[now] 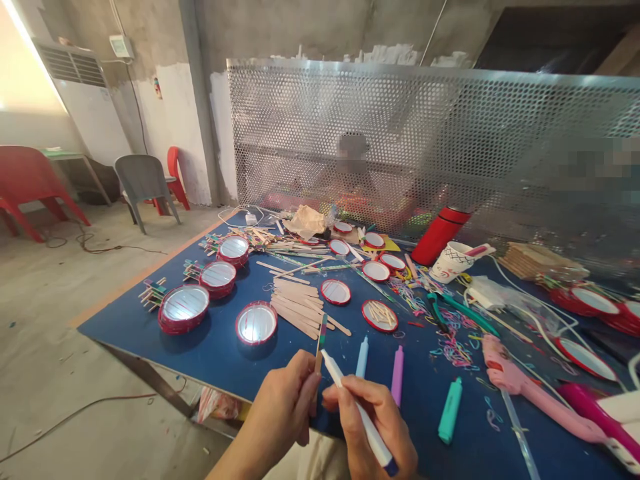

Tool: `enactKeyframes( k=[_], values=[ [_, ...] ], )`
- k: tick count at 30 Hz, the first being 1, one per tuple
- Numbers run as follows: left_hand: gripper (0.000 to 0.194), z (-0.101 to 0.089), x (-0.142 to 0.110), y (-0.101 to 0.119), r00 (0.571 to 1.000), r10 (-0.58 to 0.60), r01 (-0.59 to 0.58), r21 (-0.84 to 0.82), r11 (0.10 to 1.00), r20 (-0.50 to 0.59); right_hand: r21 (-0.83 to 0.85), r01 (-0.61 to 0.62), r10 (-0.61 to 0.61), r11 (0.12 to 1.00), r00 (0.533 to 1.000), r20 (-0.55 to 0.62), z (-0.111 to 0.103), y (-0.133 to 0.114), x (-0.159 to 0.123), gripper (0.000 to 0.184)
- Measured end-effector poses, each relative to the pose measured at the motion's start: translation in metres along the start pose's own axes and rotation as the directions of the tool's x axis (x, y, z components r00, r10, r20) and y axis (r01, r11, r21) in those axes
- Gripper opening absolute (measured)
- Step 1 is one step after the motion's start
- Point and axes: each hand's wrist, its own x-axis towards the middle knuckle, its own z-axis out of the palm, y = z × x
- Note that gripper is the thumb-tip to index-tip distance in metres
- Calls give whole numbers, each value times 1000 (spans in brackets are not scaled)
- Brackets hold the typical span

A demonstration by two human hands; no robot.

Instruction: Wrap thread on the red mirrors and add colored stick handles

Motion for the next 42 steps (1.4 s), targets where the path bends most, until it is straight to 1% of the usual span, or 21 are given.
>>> enactKeyframes(
  k=[5,8,10,15,17,21,26,32,37,42],
  values=[
    [20,-1,0,2,1000,-17,17,-7,1000,5,37,-30,30,999,1000,-4,0,-2,1,20],
    [19,-1,0,3,999,-32,32,-18,999,-4,29,9,-10,1000,999,45,-1,-3,1,20],
    [19,-1,0,3,1000,-25,25,-24,999,-4,11,12,-13,1000,998,66,-1,-3,2,21],
    [22,-1,-1,4,999,-41,41,-26,999,1,-15,-21,21,1000,1000,7,-1,-4,2,25],
    [21,-1,-1,6,999,-41,41,-17,999,-7,-12,-6,6,1000,1000,8,-1,-4,1,23],
    [20,-1,-1,8,999,-44,44,-9,999,-7,-12,49,-48,999,997,57,-3,0,0,16],
    [20,0,-2,5,1000,-28,28,-27,999,-6,-40,84,-81,996,994,74,-4,3,1,18],
    [19,0,-3,3,1000,-21,21,-27,999,-18,-31,93,-90,995,992,88,-4,2,2,17],
    [19,-1,-2,4,999,-39,39,-41,998,-3,-9,60,-59,998,994,98,-6,2,2,17],
    [19,-1,-2,5,1000,-27,27,-38,999,-12,-24,91,-88,996,990,114,-6,4,4,17]
  ],
)
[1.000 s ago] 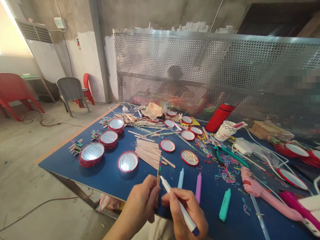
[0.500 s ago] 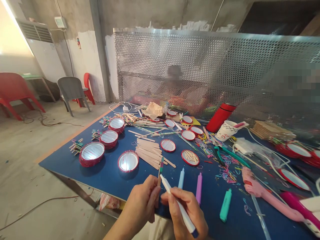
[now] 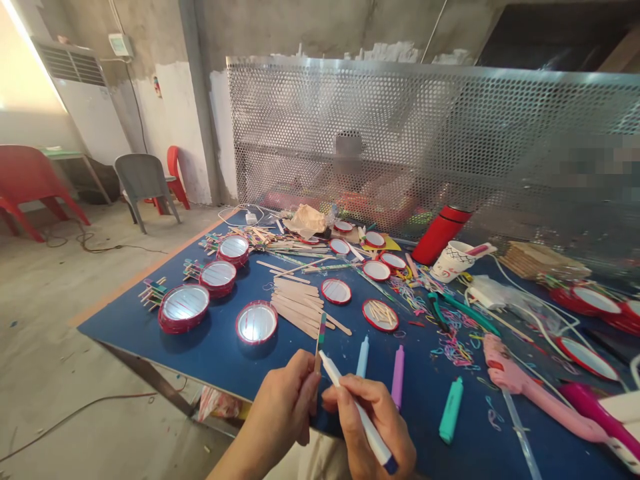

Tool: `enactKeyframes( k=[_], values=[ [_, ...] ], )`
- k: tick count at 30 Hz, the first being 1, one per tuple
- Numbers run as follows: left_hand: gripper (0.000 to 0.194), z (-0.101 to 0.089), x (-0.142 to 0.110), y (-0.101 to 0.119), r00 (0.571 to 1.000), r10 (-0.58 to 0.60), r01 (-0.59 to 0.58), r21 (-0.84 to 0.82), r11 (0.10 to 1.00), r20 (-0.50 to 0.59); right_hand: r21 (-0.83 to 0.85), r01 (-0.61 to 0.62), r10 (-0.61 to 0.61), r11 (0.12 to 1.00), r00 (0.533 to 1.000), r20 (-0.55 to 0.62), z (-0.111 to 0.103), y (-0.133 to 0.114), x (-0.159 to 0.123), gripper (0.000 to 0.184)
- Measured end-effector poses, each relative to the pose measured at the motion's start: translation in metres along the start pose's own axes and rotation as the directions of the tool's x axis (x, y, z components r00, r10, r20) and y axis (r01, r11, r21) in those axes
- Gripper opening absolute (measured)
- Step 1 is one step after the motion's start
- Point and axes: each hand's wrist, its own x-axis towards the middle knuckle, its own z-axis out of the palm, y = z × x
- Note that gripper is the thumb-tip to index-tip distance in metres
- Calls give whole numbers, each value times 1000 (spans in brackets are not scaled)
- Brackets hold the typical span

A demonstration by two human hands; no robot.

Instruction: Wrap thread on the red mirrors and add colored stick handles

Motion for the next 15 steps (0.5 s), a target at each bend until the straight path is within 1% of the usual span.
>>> enactKeyframes(
  k=[5,9,10,15],
  values=[
    [22,0,0,1,1000,-4,4,-2,1000,-10,8,9,-9,1000,1000,19,3,-3,-1,15],
    [21,1,0,0,1000,-11,11,2,1000,3,43,-4,8,999,996,-90,4,-9,-2,12],
    [21,1,0,0,1000,-16,15,4,1000,6,41,-12,16,999,995,-100,4,-9,-2,13],
    [21,0,0,0,1000,-24,24,2,1000,8,-7,-29,29,1000,999,-18,2,-7,0,21]
  ],
)
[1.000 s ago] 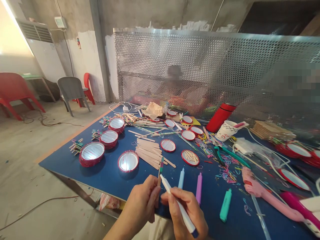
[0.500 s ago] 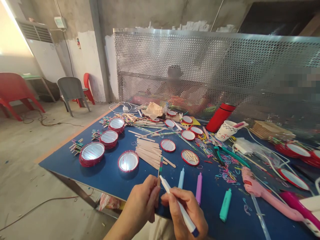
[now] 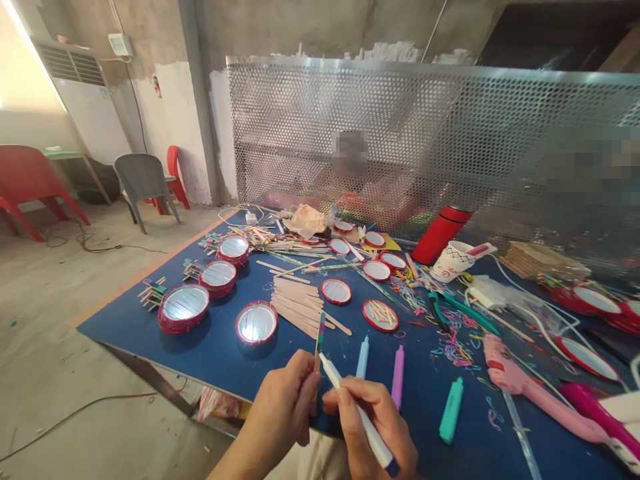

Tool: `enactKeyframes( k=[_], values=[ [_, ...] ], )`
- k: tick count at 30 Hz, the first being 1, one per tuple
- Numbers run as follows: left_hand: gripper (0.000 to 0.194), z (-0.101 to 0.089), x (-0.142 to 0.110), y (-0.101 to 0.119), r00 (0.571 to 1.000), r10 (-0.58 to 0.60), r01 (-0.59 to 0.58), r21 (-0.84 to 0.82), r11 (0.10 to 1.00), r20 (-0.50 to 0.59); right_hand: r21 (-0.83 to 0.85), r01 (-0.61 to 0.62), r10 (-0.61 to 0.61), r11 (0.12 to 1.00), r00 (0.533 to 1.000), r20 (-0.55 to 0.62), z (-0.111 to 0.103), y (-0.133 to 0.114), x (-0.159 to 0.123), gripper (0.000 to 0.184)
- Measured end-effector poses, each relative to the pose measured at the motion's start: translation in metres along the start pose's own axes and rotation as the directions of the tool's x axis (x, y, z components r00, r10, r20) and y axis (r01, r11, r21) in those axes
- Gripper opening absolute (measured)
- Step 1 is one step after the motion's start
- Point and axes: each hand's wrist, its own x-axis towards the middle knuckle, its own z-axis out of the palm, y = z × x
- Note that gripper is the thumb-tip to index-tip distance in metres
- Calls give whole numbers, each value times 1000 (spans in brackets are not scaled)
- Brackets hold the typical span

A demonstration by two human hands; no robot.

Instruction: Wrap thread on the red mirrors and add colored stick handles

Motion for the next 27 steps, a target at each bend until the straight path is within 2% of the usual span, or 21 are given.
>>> enactKeyframes(
  k=[6,12,16,21,27],
  values=[
    [22,1,0,0,1000,-11,11,-6,1000,5,21,-62,63,998,994,-94,1,-1,1,24],
    [21,0,0,2,1000,-4,4,13,1000,4,31,-32,33,999,999,-34,1,-1,0,20],
    [21,0,0,1,1000,-2,2,16,1000,10,22,-73,74,997,995,-68,1,-2,0,19],
    [20,-1,0,2,1000,0,0,18,1000,14,18,-40,41,999,999,-31,2,-2,-1,19],
    [21,1,0,0,1000,3,-3,21,1000,6,27,-55,57,998,996,-74,1,-2,-1,21]
  ],
)
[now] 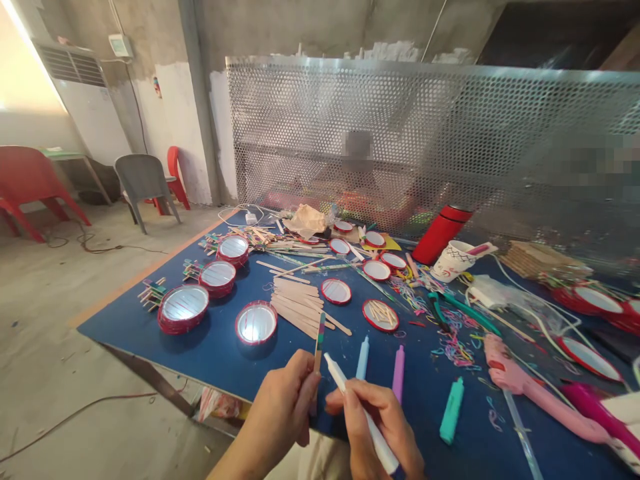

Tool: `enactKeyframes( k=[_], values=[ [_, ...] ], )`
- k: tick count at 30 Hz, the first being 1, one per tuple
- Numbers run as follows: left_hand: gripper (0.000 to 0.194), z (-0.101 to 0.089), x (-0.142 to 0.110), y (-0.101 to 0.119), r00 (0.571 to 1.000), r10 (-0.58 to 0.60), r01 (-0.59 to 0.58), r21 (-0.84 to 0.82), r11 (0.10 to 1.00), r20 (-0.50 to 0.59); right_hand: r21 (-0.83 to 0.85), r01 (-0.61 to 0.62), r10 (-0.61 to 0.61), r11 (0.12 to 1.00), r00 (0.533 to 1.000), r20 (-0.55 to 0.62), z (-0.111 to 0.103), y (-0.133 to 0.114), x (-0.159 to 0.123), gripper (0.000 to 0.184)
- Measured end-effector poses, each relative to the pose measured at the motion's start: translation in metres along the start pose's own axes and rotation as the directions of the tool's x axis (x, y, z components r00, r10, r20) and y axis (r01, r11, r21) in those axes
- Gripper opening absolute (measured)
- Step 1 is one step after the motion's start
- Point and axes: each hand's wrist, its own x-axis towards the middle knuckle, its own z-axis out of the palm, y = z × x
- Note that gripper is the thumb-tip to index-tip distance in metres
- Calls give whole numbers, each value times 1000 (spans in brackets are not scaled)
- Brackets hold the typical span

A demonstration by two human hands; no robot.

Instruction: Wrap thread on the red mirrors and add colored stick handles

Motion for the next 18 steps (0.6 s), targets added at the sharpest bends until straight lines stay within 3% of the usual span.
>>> enactKeyframes(
  k=[5,18],
  values=[
    [20,-1,1,-2,1000,1,-1,-8,1000,12,-11,8,-7,1000,998,56,-2,3,-2,18],
    [21,-1,1,2,1000,4,-5,17,1000,8,-11,8,-8,1000,999,32,0,4,-2,22]
  ],
)
